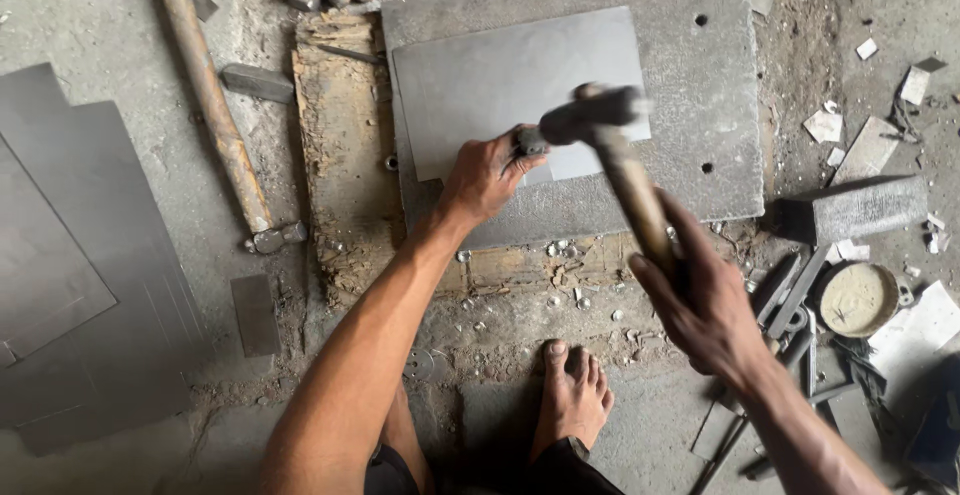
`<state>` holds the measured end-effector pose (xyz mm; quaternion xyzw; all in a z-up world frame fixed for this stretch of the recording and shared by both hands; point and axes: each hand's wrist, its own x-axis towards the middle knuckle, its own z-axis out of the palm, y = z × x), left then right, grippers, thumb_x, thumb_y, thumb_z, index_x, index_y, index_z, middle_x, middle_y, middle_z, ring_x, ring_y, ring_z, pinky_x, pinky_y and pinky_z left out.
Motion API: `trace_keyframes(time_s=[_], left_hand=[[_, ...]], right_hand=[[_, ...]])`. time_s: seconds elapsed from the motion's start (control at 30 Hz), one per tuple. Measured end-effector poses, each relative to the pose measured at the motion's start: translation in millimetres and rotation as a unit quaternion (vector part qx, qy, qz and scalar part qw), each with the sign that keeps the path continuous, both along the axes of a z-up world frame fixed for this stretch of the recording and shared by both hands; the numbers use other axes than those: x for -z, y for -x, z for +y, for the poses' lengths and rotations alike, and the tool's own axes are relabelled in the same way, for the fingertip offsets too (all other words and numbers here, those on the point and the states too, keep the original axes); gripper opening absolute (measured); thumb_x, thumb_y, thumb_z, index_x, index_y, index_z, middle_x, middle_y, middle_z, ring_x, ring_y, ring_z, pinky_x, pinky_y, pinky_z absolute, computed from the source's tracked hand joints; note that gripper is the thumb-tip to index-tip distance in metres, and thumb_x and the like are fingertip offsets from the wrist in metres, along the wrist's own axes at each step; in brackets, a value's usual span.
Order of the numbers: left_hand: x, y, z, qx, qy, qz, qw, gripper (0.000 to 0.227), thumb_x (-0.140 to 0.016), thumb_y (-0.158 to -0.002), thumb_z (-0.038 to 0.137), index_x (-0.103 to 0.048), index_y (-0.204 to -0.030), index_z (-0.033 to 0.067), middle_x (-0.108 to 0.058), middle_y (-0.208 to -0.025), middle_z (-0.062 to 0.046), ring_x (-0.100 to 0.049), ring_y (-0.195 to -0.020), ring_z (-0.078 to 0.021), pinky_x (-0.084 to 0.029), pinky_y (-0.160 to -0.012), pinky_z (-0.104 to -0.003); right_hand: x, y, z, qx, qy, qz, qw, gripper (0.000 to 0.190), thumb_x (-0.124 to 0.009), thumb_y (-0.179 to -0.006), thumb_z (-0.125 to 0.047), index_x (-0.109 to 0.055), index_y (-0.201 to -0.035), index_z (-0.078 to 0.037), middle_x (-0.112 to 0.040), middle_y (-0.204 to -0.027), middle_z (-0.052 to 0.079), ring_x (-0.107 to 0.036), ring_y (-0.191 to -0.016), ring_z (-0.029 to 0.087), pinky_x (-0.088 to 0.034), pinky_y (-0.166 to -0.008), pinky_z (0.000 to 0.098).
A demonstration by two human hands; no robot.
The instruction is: The person hammers a rectangular metal sheet on a workbench using a hammer and a metal punch. They repeatedly position the punch on the sheet and strike it to create indentations or holes, adjusting the sheet's position as needed.
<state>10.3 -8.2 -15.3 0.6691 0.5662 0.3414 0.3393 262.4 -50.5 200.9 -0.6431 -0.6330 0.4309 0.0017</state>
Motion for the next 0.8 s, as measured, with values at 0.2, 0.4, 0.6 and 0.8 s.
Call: trace_keyframes(time_s=[0.2, 0.4, 0.6, 0.8], left_hand=[[5, 1, -1, 0.002, -0.033, -0.024, 0.999, 0.033, -0.064, -0.104, 0.029, -0.068, -0.125, 0.0031, -0.075, -0.076, -0.011, -0.057, -0.042, -0.0111, -0.052, -0.036, -0.026], [2, 0, -6, 0.01, 0.003, -0.007, 1.0, 0.03, -0.063, -0.105, 0.029, -0.069, -0.122, 0.0053, -0.074, -0.073, -0.01, -0.06, -0.044, -0.0129, -0.054, -0.038, -0.027], [-12, 3, 15, -0.021, -0.014, -0.047, 0.999, 0.029, -0.062, -0.101, 0.032, -0.07, -0.118, 0.0088, -0.078, -0.087, -0.005, -0.073, -0.065, -0.0157, -0.065, -0.062, -0.033], [-4, 1, 10, -0.02, 0.016, -0.16, 0.987, 0.028, -0.063, -0.103, 0.034, -0.069, -0.115, 0.0098, -0.08, -0.102, -0.003, -0.081, -0.088, -0.0159, -0.069, -0.077, -0.032]], right_hand=[[37, -83, -6, 0.173, -0.006, 0.262, 0.95, 0.029, -0.067, -0.105, -0.022, -0.045, -0.107, -0.004, -0.052, -0.069, 0.01, -0.051, -0.056, 0.022, -0.047, -0.045, 0.0402], [72, -108, 13, -0.21, -0.175, -0.087, 0.958, 0.012, -0.053, -0.108, -0.013, -0.051, -0.115, -0.004, -0.059, -0.083, 0.01, -0.053, -0.062, 0.02, -0.048, -0.05, 0.0334], [20, -29, 15, -0.038, 0.023, -0.035, 0.998, 0.074, -0.062, -0.098, -0.027, -0.029, -0.164, -0.027, -0.068, -0.075, 0.003, -0.057, -0.044, 0.018, -0.053, -0.043, 0.0329], [5, -24, 0, 0.167, 0.024, 0.127, 0.977, 0.075, -0.059, -0.094, -0.021, -0.031, -0.164, -0.021, -0.06, -0.069, 0.006, -0.054, -0.048, 0.014, -0.049, -0.039, 0.0332]])
